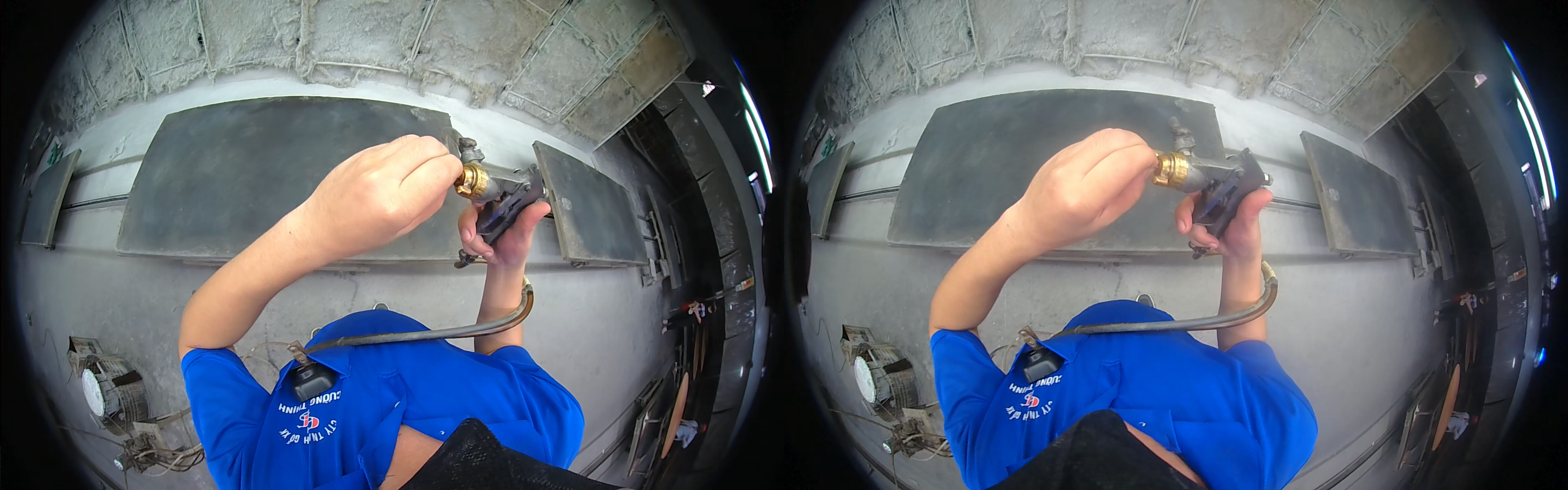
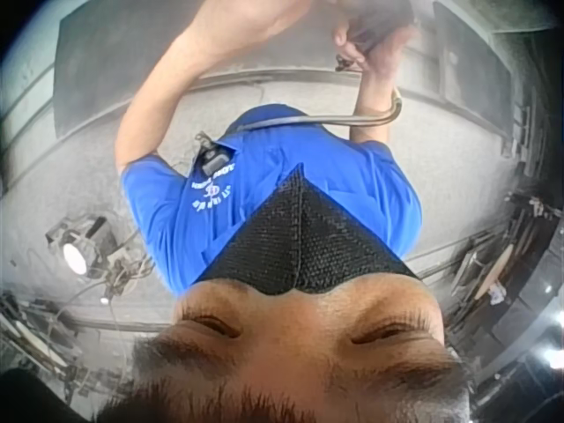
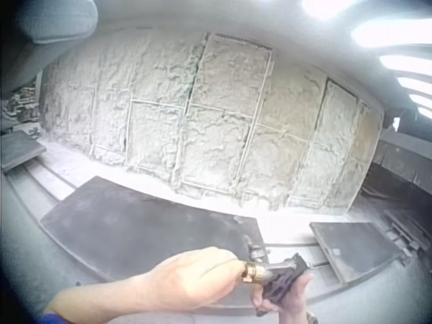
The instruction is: The person receives a small brass nozzle from a coworker and attaches it to a spray gun. They then connect the spray gun to a hose and adjust the nozzle and gun components while standing in a workshop.
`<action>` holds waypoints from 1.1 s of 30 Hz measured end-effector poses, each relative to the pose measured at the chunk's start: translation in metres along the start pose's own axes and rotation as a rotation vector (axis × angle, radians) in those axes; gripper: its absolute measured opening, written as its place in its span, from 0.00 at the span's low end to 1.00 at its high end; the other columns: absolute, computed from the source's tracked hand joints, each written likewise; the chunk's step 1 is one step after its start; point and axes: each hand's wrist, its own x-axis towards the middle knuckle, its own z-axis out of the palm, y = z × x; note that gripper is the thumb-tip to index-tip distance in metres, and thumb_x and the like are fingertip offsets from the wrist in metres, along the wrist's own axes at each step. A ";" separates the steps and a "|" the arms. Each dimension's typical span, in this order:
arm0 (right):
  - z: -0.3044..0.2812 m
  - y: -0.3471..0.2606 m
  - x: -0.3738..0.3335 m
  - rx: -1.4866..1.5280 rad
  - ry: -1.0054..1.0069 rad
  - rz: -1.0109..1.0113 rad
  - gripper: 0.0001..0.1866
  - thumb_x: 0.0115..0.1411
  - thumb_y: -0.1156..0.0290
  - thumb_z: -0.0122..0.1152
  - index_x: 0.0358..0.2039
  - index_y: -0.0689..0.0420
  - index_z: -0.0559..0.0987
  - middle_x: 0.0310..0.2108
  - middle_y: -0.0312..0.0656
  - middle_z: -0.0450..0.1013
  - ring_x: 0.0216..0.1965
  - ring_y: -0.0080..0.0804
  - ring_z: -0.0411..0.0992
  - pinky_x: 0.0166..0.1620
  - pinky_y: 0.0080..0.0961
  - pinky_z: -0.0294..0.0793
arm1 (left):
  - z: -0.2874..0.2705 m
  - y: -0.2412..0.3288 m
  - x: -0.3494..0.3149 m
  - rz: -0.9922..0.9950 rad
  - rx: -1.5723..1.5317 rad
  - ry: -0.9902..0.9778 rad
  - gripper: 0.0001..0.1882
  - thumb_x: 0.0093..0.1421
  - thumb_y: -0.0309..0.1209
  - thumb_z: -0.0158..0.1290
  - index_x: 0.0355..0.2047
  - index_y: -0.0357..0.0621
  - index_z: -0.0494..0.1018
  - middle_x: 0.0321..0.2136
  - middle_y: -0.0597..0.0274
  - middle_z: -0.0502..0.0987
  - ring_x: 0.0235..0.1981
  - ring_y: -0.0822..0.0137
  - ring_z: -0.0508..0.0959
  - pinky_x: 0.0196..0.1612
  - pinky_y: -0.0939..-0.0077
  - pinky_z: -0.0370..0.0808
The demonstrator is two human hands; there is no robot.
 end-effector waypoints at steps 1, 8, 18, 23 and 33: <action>0.000 0.000 0.001 0.002 -0.008 0.005 0.55 0.56 0.20 0.31 0.59 0.63 0.68 0.28 0.49 0.76 0.09 0.13 0.53 0.13 0.12 0.52 | -0.002 -0.001 0.000 0.011 0.013 -0.019 0.12 0.48 0.18 0.58 0.35 0.37 0.72 0.29 0.58 0.73 0.30 0.60 0.77 0.32 0.69 0.76; -0.004 -0.002 0.003 0.028 -0.034 0.046 0.53 0.57 0.21 0.31 0.54 0.63 0.72 0.29 0.51 0.76 0.09 0.14 0.52 0.13 0.12 0.52 | -0.002 -0.006 -0.003 0.014 -0.029 -0.070 0.17 0.46 0.14 0.58 0.37 0.36 0.73 0.31 0.56 0.74 0.30 0.56 0.76 0.31 0.66 0.74; -0.008 -0.001 -0.006 -0.163 0.055 0.116 0.53 0.55 0.20 0.35 0.53 0.62 0.73 0.29 0.50 0.76 0.09 0.12 0.52 0.13 0.13 0.50 | -0.009 -0.002 -0.006 -0.430 -0.371 -0.240 0.04 0.57 0.21 0.51 0.33 0.37 0.70 0.27 0.55 0.71 0.29 0.56 0.72 0.33 0.65 0.71; 0.006 -0.004 -0.003 -0.343 0.119 0.118 0.57 0.52 0.18 0.35 0.53 0.66 0.72 0.28 0.49 0.76 0.10 0.13 0.53 0.14 0.13 0.51 | -0.012 -0.009 -0.005 -0.877 -0.683 -0.215 0.05 0.64 0.25 0.45 0.33 0.37 0.69 0.26 0.67 0.69 0.30 0.73 0.69 0.31 0.73 0.68; 0.015 -0.002 0.006 -0.081 0.108 0.085 0.50 0.56 0.22 0.36 0.46 0.64 0.72 0.31 0.53 0.76 0.11 0.15 0.54 0.14 0.13 0.55 | 0.012 -0.024 -0.019 -0.095 -0.142 -0.033 0.20 0.69 0.46 0.46 0.40 0.40 0.71 0.35 0.54 0.71 0.32 0.56 0.73 0.35 0.64 0.71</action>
